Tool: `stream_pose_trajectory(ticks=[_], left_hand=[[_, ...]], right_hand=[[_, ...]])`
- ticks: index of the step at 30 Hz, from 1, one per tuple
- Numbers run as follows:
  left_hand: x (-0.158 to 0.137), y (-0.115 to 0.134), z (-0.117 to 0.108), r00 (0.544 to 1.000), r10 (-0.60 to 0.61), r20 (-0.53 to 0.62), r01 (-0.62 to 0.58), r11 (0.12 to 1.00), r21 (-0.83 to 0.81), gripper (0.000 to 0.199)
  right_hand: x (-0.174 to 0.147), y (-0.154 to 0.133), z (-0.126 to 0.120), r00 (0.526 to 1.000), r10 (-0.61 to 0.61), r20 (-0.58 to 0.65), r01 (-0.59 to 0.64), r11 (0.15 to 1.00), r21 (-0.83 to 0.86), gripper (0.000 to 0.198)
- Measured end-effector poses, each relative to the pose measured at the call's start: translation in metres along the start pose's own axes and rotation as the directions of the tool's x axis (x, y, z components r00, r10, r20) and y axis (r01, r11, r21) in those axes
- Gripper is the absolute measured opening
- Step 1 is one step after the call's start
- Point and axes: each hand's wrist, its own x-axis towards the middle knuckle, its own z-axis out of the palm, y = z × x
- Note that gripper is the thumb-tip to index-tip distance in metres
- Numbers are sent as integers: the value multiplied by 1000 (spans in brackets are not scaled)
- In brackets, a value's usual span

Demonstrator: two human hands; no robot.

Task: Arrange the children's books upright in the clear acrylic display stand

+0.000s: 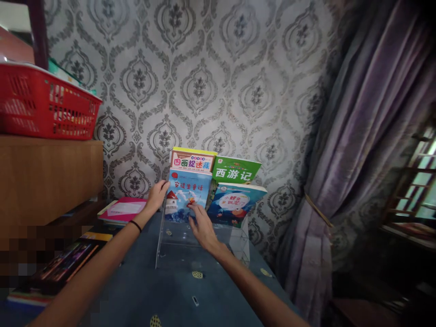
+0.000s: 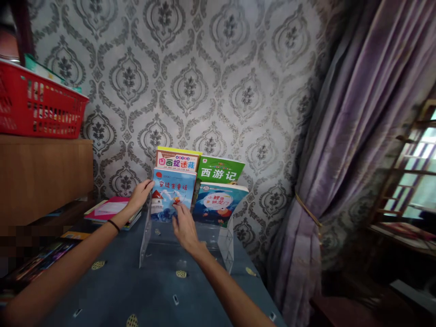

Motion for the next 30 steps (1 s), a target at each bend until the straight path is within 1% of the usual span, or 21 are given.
stream_pose_trajectory(ticks=[3,5,7,9,11,13,17,19,22,24,28,30], left_hand=[[-1,4,2,999,-23,-29,22,999,-30,24],[-1,5,3,999,-34,-30,34,999,-22,21],[-4,0,1,999,-48,-26,48,999,-11,18],[-13,-11,-4,998,-56,-28,56,998,8,20],[-32,-26,-10,998,-66,-23,67,996,54,24],[-58,-44,-17,996,-91,-9,91,989,115,27],[-113,-77,-33,985,-170,39,156,956,247,25],[-131,-90,-42,975,-213,66,180,925,335,22],[-143,-102,-57,960,-267,85,194,852,485,15],[-142,-106,-67,952,-296,76,197,785,587,17],[-128,-113,-85,943,-331,41,191,637,747,36],[-119,-119,-90,940,-337,50,166,583,796,43]], right_hand=[[3,1,3,1000,-16,-2,16,1000,-5,44],[5,2,5,1000,-13,-6,13,1000,-4,42],[6,3,6,1000,-3,-2,3,1000,-1,39],[6,3,6,1000,-5,16,5,1000,8,38],[4,2,5,999,-19,35,18,1000,17,37],[1,0,3,999,-29,37,29,999,19,37],[-4,-6,-1,999,-33,40,33,999,15,36],[-5,-8,-3,998,-30,57,29,999,16,36],[-7,-10,-4,997,-16,74,15,1000,12,37],[-9,-11,-4,997,-9,77,9,1000,9,37],[-17,-15,-4,997,11,71,-13,1000,23,37],[-21,-19,-4,998,27,61,-29,999,32,37]])
